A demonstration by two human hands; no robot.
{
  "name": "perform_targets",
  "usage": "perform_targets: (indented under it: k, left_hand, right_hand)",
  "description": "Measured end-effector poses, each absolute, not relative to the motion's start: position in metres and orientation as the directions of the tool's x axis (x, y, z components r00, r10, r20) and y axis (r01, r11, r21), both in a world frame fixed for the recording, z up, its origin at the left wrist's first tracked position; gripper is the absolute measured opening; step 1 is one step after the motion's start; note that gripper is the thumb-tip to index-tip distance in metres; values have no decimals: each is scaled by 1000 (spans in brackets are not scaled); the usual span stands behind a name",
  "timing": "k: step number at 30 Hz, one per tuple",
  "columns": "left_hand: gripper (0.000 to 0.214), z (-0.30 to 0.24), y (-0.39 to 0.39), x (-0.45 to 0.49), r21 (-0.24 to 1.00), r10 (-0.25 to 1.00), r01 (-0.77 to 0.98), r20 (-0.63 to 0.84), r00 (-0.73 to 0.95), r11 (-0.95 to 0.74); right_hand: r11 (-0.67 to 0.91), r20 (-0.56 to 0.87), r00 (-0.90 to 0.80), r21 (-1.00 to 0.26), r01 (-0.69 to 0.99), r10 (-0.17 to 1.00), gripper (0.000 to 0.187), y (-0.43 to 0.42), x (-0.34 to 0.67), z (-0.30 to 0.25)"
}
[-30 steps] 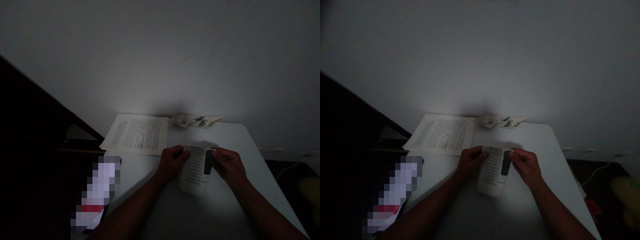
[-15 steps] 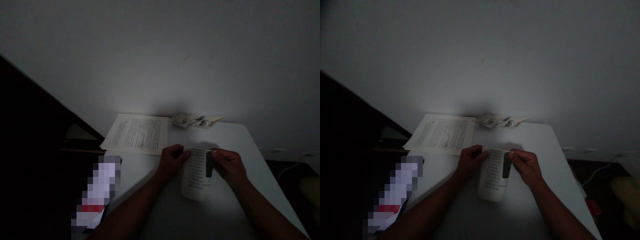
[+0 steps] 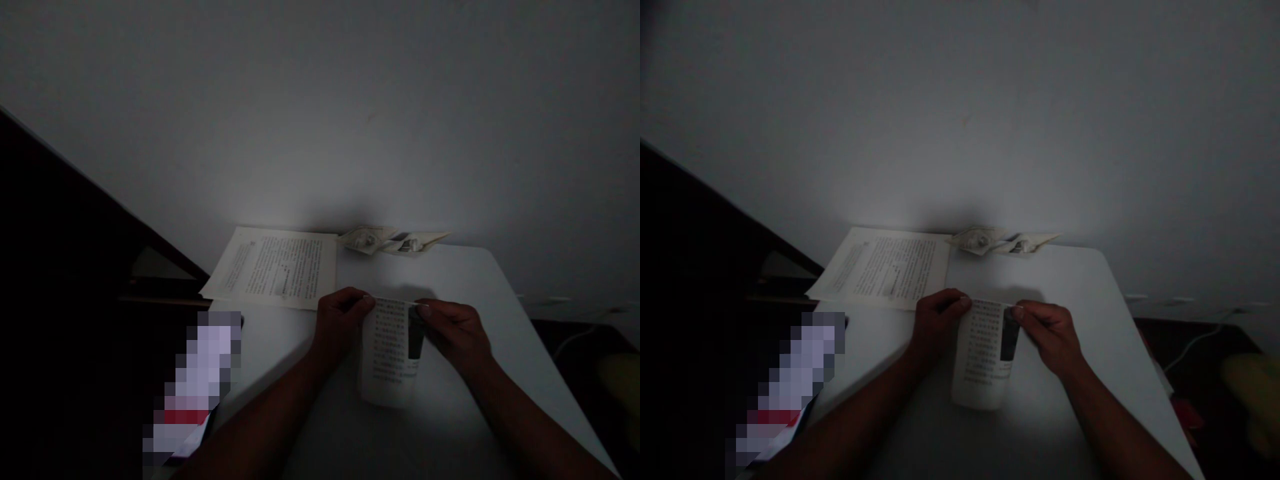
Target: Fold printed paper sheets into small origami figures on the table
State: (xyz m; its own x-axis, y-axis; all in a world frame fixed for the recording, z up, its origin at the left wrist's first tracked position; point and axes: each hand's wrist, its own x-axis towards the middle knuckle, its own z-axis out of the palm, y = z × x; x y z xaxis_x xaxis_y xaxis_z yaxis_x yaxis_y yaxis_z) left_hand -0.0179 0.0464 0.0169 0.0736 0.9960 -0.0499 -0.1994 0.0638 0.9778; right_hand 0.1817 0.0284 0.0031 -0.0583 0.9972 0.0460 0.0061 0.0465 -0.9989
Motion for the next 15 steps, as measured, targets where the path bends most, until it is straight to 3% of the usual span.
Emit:
perform_targets:
  k: [8,15]
  left_hand:
    - [12,15,45,-17,982,995,-174,-60,83,74]
    - [19,15,46,-20,992,949,-78,-68,309,97]
  right_hand:
    - [-27,-28,-68,-1000,6,997,28,30,184,7]
    - [-35,-47,-187,-997,69,981,31,28,184,7]
